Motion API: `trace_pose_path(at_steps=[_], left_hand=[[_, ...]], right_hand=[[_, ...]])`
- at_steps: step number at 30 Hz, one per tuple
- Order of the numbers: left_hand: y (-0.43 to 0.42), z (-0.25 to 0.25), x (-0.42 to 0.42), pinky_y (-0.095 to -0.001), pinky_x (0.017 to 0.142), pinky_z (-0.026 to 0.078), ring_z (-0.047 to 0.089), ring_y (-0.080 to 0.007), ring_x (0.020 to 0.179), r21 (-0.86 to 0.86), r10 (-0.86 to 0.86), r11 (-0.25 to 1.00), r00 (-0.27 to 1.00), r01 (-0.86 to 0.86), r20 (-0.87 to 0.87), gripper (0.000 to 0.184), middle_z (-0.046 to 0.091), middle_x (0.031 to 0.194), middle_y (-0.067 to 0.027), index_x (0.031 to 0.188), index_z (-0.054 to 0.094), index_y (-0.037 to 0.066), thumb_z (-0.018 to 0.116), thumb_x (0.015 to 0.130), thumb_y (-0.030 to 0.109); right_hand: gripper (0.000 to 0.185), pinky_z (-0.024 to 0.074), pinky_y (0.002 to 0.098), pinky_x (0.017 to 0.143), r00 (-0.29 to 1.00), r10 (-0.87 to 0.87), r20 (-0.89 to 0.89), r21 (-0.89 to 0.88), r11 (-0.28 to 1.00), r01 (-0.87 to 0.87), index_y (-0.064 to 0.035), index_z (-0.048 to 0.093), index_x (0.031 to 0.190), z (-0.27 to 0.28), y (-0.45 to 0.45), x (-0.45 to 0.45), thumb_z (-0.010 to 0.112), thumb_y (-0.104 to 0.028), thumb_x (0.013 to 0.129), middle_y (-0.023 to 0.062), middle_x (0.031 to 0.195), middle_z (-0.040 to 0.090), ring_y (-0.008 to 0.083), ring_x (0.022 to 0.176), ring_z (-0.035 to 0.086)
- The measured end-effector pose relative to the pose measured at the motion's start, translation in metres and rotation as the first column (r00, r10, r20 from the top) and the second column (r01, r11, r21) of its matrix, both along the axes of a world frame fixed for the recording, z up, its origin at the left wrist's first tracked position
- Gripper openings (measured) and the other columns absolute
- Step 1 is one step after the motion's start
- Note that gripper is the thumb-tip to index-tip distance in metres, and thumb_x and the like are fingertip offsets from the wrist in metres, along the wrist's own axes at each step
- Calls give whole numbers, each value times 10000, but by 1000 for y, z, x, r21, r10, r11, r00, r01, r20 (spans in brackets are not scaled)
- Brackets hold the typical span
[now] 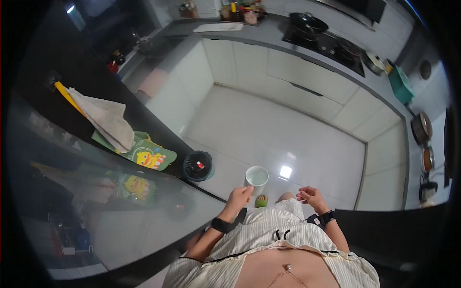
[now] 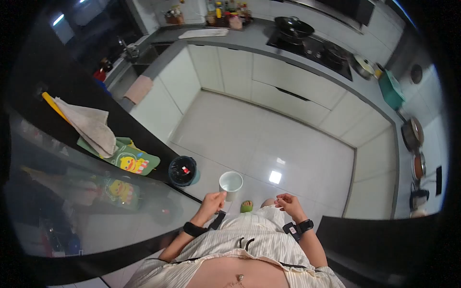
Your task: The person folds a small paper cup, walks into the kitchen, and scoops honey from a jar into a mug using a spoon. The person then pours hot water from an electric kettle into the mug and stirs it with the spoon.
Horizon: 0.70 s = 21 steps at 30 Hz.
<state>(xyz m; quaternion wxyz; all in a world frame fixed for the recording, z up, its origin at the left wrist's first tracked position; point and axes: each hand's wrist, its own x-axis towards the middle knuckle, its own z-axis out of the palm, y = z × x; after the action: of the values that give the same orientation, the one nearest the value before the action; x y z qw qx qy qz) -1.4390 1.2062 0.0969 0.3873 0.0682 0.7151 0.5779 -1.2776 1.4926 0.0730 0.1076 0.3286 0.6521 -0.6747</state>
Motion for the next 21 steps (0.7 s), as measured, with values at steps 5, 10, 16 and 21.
trace_pose_path(at_steps=[5, 10, 16, 21], left_hand=[[-14, -3, -15, -210, 435, 345, 435, -59, 471, 6, 175, 984, 978, -177, 117, 419, 484, 538, 18, 636, 532, 57, 519, 921, 364], [-35, -18, -43, -208, 407, 350, 448, -57, 440, -7, 396, 915, 899, -402, 187, 415, 500, 519, 11, 626, 541, 67, 541, 915, 366], [-42, -11, -96, -242, 405, 307, 424, -89, 425, -243, 686, 722, 716, -648, 128, 452, 490, 510, -6, 581, 520, 50, 520, 917, 353], [-18, -12, -169, -240, 412, 311, 438, -92, 431, -251, 751, 659, 632, -709, 188, 464, 502, 512, -17, 595, 545, 48, 511, 917, 380]], right_hand=[[253, 504, 288, 706, 982, 185, 46, -15, 983, -184, -10, 567, 1078, -2, 9, -82, 557, -196, 907, 82, 943, 659, 158, 833, 638], [256, 504, 288, 696, 953, 300, 40, -53, 953, -298, -17, 574, 1074, -11, 44, -186, 564, -208, 904, 85, 949, 665, 166, 823, 643], [292, 510, 303, 732, 941, 330, 71, -3, 944, -331, -6, 565, 1095, -8, 91, -323, 542, -233, 913, 108, 978, 654, 191, 856, 636], [296, 511, 305, 729, 929, 371, 21, 42, 928, -371, 7, 557, 1102, 4, 106, -436, 543, -215, 906, 120, 972, 653, 197, 845, 637]])
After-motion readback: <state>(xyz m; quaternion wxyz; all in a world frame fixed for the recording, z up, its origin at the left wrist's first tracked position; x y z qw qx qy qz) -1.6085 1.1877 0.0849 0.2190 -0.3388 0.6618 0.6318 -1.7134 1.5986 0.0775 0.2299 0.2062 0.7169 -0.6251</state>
